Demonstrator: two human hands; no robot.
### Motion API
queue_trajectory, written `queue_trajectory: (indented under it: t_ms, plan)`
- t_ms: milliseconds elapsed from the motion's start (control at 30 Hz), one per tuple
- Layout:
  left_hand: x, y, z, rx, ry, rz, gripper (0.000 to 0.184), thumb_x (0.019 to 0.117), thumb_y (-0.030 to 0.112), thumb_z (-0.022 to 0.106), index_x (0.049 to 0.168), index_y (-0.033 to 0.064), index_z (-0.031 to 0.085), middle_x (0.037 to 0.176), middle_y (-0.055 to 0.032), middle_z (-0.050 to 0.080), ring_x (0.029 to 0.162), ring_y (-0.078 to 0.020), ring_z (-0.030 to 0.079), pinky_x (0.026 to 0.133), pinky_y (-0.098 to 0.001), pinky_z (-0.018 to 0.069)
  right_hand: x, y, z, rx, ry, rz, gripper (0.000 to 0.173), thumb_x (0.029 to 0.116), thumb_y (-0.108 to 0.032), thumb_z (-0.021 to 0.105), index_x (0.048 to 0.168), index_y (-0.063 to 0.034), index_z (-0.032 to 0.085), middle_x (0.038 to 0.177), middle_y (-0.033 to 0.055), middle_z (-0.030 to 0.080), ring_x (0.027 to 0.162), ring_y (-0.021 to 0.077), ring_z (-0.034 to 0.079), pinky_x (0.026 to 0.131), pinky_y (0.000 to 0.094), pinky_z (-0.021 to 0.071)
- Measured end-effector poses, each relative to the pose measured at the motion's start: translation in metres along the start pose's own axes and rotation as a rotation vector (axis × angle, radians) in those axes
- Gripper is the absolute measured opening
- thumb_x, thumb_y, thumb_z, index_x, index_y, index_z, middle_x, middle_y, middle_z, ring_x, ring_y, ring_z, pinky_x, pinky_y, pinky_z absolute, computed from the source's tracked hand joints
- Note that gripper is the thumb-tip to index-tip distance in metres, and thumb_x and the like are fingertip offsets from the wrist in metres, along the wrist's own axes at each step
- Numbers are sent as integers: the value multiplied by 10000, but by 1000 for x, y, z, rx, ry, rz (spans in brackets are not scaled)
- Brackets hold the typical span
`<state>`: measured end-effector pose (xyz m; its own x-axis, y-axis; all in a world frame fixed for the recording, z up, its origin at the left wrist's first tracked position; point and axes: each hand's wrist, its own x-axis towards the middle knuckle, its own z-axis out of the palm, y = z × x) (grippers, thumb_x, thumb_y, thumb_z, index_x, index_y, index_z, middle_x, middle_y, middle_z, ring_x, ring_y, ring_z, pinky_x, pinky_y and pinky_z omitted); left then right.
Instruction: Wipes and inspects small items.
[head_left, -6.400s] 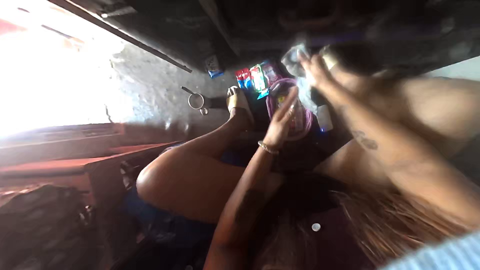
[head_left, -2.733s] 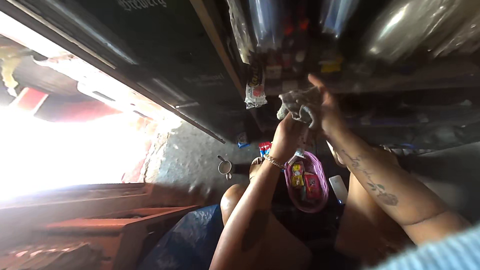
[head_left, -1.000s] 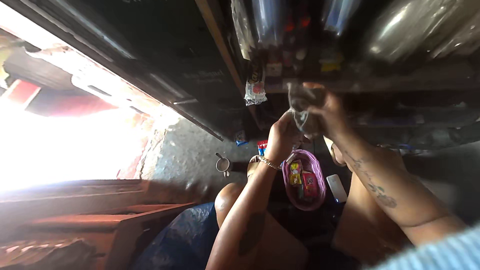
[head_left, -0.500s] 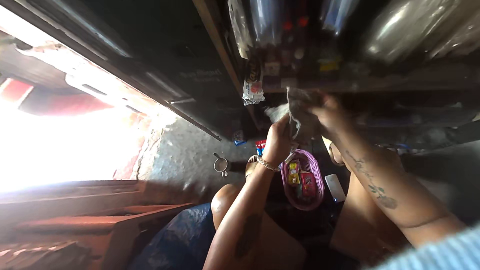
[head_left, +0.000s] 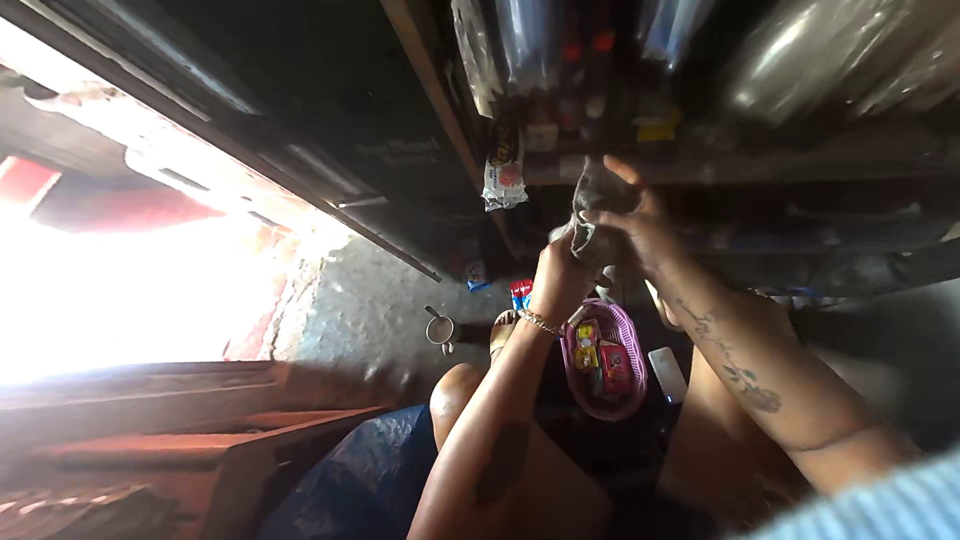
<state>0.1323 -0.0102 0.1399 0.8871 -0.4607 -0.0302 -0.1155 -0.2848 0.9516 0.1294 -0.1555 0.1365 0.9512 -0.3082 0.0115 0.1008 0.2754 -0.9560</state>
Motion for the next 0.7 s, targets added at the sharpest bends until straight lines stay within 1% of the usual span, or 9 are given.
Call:
queue_trajectory:
  t_ms: [67,167,233,333,400,500,600,667,700]
  plan:
    - [0,0,1,30,-14,19,194,1003,34,560,1147,-16,680,988,-121,718,897,-171,704,868,-409,586,4,-1,-4,21,47,-15,810,774,108,773,1498,-93,471,1356,105,601,1117,171,663,908,335,603]
    - [-1,-2,2,53,-19,88,216,1046,77,505,1113,1,696,946,-96,718,872,-138,698,847,-386,582,10,-3,-9,63,100,-37,753,812,113,738,1489,-84,475,1333,90,605,1095,156,666,891,319,603]
    - [-2,0,1,51,5,60,197,1032,68,529,1111,-2,696,956,-107,717,889,-154,696,854,-406,574,6,-3,-5,47,74,-17,741,829,88,741,1495,-78,461,1301,92,619,1072,146,669,882,310,601]
    - [-2,1,-3,-1,56,16,175,941,45,639,1106,8,683,924,-86,718,823,-131,702,785,-371,601,-7,-4,5,-66,5,35,734,820,51,771,1479,-75,473,1274,66,645,1072,99,667,912,270,582]
    - [-4,2,-4,1,23,18,178,971,52,616,1130,1,679,926,-87,717,817,-129,701,780,-368,602,-3,-3,2,-29,32,21,728,810,73,764,1470,-60,489,1270,82,650,1067,124,675,899,289,593]
    - [-6,4,-1,49,-20,49,206,1060,90,506,1113,5,686,928,-81,715,828,-119,695,806,-356,590,8,-6,-7,36,122,-11,716,840,92,721,1492,-77,477,1309,83,624,1075,138,666,884,301,594]
    - [-8,4,-1,54,2,2,168,1027,50,544,1089,-8,689,940,-97,713,870,-141,694,845,-377,575,-1,-6,-1,-49,53,15,710,847,80,719,1490,-68,459,1297,76,625,1074,111,659,901,279,582]
    - [-8,-2,-3,46,35,17,129,985,39,588,1043,-8,693,911,-100,711,848,-153,693,816,-392,578,-8,-4,6,-127,-1,16,706,829,67,752,1471,-45,479,1281,72,634,1080,69,648,925,243,559]
    - [-8,-3,-4,52,18,15,145,1000,47,572,1054,-12,693,925,-107,710,864,-161,693,831,-401,578,-7,-4,5,-123,14,10,687,830,64,751,1458,-45,496,1267,68,642,1073,71,651,921,252,564]
